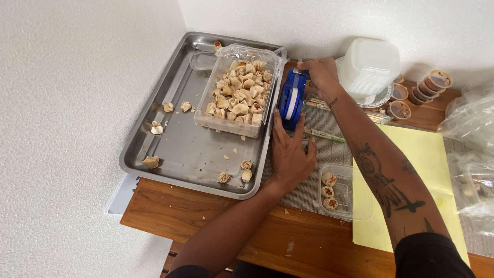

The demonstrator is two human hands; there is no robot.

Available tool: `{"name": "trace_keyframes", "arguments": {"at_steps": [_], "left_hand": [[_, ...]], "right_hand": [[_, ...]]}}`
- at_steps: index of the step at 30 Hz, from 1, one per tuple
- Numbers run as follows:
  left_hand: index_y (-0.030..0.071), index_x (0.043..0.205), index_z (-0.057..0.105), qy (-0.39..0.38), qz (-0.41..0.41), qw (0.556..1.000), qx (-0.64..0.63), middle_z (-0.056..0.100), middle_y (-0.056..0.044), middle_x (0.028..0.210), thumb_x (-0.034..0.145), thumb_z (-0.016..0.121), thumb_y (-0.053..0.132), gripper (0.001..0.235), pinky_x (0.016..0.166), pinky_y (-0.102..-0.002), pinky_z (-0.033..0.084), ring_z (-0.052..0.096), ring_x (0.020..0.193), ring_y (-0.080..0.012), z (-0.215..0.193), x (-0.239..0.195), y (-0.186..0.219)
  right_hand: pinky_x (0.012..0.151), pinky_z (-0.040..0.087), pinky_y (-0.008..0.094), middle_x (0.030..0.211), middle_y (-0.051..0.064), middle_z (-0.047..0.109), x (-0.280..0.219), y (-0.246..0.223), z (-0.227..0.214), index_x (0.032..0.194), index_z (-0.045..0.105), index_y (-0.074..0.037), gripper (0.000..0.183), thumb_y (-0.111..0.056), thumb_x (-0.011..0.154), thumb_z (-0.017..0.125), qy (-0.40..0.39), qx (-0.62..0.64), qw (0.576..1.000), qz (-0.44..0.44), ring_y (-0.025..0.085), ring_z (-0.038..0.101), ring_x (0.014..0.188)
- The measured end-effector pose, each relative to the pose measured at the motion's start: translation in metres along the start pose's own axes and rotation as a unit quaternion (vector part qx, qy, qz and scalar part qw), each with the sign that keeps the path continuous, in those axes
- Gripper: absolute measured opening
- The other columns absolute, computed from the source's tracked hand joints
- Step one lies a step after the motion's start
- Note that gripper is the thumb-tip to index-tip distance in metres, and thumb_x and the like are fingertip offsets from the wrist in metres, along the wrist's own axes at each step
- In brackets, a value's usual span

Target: The person places small folded food items into a clear plastic container, adds a pair of disposable chopsticks, and then places a small cup of sauce into the container. The person then seals the container with a lid.

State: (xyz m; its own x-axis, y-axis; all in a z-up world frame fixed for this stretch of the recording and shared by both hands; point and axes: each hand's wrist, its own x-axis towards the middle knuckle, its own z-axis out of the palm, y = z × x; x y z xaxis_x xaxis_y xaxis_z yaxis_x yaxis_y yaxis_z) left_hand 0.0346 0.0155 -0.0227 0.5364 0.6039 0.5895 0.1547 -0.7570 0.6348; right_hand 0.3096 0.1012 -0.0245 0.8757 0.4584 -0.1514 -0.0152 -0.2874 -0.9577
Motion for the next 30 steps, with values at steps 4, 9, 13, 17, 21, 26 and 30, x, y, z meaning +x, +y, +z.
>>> {"name": "trace_keyframes", "arguments": {"at_steps": [4, 9, 13, 17, 21, 26, 30], "left_hand": [[0.007, 0.143, 0.057, -0.017, -0.012, 1.000, -0.005, 0.019, -0.037, 0.158, 0.086, 0.061, 0.025, 0.060, 0.100, -0.066, 0.045, 0.039, 0.137, -0.0597, 0.000, -0.001, 0.000], [0.007, 0.144, 0.056, -0.027, -0.017, 0.999, -0.005, 0.017, -0.038, 0.158, 0.086, 0.060, 0.026, 0.061, 0.101, -0.066, 0.043, 0.038, 0.137, -0.0598, -0.004, 0.000, 0.001], [0.007, 0.145, 0.055, -0.037, -0.023, 0.999, -0.011, 0.016, -0.038, 0.158, 0.086, 0.060, 0.026, 0.062, 0.102, -0.067, 0.042, 0.036, 0.138, -0.0597, -0.002, -0.001, 0.000], [0.008, 0.147, 0.050, -0.031, 0.003, 0.999, -0.020, 0.013, -0.035, 0.160, 0.086, 0.060, 0.018, 0.062, 0.098, -0.070, 0.046, 0.035, 0.137, -0.0634, -0.008, -0.001, 0.005], [0.012, 0.159, 0.034, -0.024, 0.035, 0.999, 0.020, 0.015, -0.028, 0.166, 0.083, 0.064, 0.019, 0.082, 0.100, -0.068, 0.049, 0.034, 0.140, -0.0621, -0.012, 0.005, 0.011], [0.007, 0.158, 0.032, -0.030, 0.030, 0.998, 0.036, 0.018, -0.020, 0.168, 0.085, 0.059, 0.021, 0.080, 0.092, -0.065, 0.054, 0.035, 0.139, -0.0631, -0.006, 0.002, 0.008], [0.006, 0.159, 0.029, -0.035, 0.027, 0.998, 0.043, 0.019, -0.015, 0.169, 0.084, 0.056, 0.021, 0.081, 0.085, -0.062, 0.061, 0.035, 0.138, -0.0643, -0.005, 0.002, 0.008]], "right_hand": [[0.037, 0.045, 0.022, 0.068, 0.005, 0.064, -0.005, -0.003, -0.002, 0.097, 0.076, -0.007, 0.018, -0.022, 0.088, 0.075, 0.001, -0.029, 0.999, -0.038, 0.012, 0.059, 0.047], [0.038, 0.047, 0.022, 0.073, 0.007, 0.064, -0.037, -0.027, -0.001, 0.113, 0.074, -0.005, 0.029, -0.025, 0.092, 0.075, -0.010, -0.058, 0.996, -0.063, 0.011, 0.059, 0.049], [0.041, 0.052, 0.019, 0.079, 0.004, 0.068, -0.051, -0.041, 0.000, 0.113, 0.075, -0.008, 0.028, -0.026, 0.091, 0.074, -0.015, -0.062, 0.996, -0.065, 0.008, 0.065, 0.057], [0.046, 0.055, 0.022, 0.082, 0.005, 0.068, -0.045, -0.037, -0.001, 0.108, 0.075, -0.008, 0.026, -0.025, 0.088, 0.076, -0.043, -0.055, 0.998, -0.009, 0.011, 0.067, 0.066], [0.049, 0.056, 0.023, 0.081, 0.005, 0.065, -0.043, -0.041, 0.000, 0.103, 0.073, -0.005, 0.024, -0.021, 0.086, 0.077, -0.060, -0.035, 0.997, 0.023, 0.013, 0.066, 0.068], [0.048, 0.054, 0.023, 0.081, 0.007, 0.065, -0.026, -0.034, 0.000, 0.101, 0.071, 0.001, 0.026, -0.015, 0.082, 0.080, -0.059, 0.013, 0.997, 0.042, 0.016, 0.067, 0.068], [0.048, 0.053, 0.024, 0.082, 0.010, 0.067, -0.016, -0.027, -0.001, 0.103, 0.069, 0.005, 0.031, -0.007, 0.077, 0.083, -0.047, 0.060, 0.996, 0.043, 0.017, 0.069, 0.070]]}}
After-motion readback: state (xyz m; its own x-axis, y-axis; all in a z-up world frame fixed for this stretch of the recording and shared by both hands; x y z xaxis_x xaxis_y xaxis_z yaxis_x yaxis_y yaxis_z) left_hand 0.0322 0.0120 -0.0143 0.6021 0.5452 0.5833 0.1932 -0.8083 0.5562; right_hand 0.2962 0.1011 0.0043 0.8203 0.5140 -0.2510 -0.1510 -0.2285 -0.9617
